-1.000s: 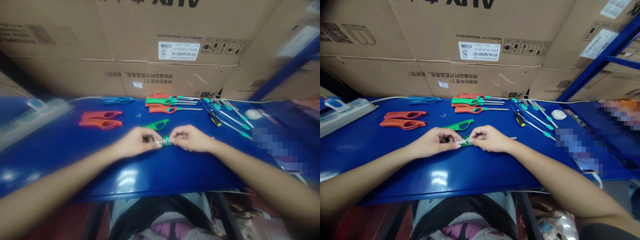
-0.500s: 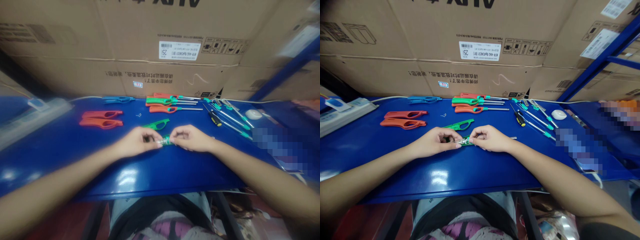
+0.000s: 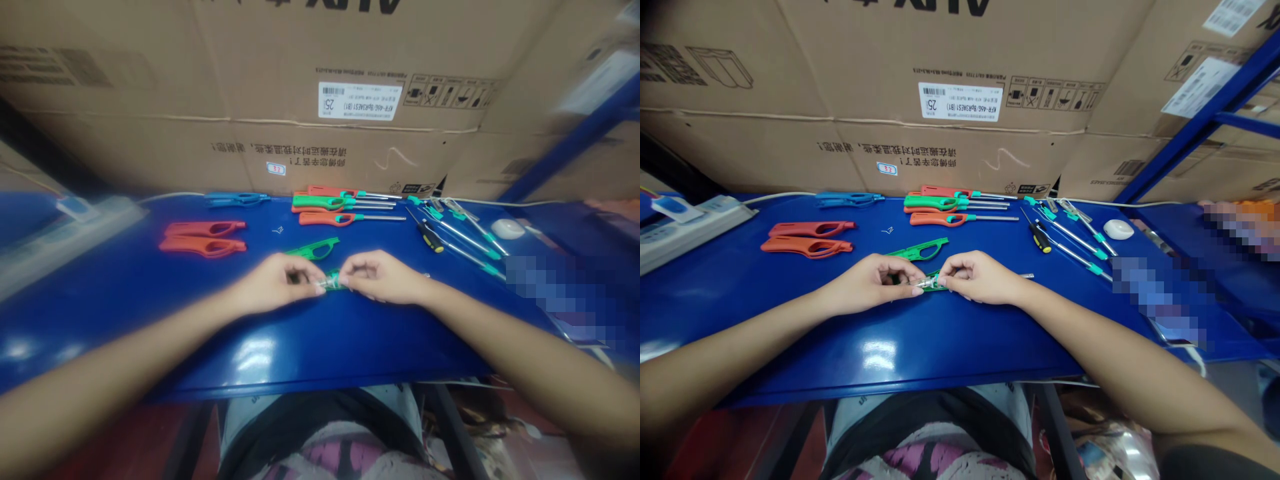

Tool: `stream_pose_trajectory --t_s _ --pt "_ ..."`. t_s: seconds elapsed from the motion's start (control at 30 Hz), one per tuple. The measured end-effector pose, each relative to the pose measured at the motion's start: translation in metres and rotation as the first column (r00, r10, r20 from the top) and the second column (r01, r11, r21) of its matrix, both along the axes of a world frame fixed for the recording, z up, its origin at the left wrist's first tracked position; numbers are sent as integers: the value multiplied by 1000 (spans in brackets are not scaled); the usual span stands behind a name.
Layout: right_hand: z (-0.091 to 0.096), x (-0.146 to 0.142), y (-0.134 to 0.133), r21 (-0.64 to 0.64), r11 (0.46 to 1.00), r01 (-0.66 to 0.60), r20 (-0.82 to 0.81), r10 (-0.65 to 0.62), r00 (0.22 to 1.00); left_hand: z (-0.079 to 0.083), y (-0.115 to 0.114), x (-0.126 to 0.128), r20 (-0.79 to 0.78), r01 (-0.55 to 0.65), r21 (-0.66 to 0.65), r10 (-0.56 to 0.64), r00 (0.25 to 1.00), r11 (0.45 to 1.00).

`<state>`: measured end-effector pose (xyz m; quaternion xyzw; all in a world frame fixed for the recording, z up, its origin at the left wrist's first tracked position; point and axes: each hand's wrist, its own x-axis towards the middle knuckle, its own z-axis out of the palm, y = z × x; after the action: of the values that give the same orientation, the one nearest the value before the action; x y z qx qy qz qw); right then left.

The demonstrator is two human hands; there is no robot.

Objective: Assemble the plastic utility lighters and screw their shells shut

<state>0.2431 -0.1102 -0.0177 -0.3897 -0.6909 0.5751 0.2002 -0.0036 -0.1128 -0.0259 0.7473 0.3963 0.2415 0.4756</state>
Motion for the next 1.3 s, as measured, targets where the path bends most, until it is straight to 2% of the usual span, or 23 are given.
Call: stream_pose_trajectory --t_s 1.3 --pt "-1 -2 -1 -6 1000 29 18 -29 999 0 0 1 -20 -16 -28 15 1000 999"
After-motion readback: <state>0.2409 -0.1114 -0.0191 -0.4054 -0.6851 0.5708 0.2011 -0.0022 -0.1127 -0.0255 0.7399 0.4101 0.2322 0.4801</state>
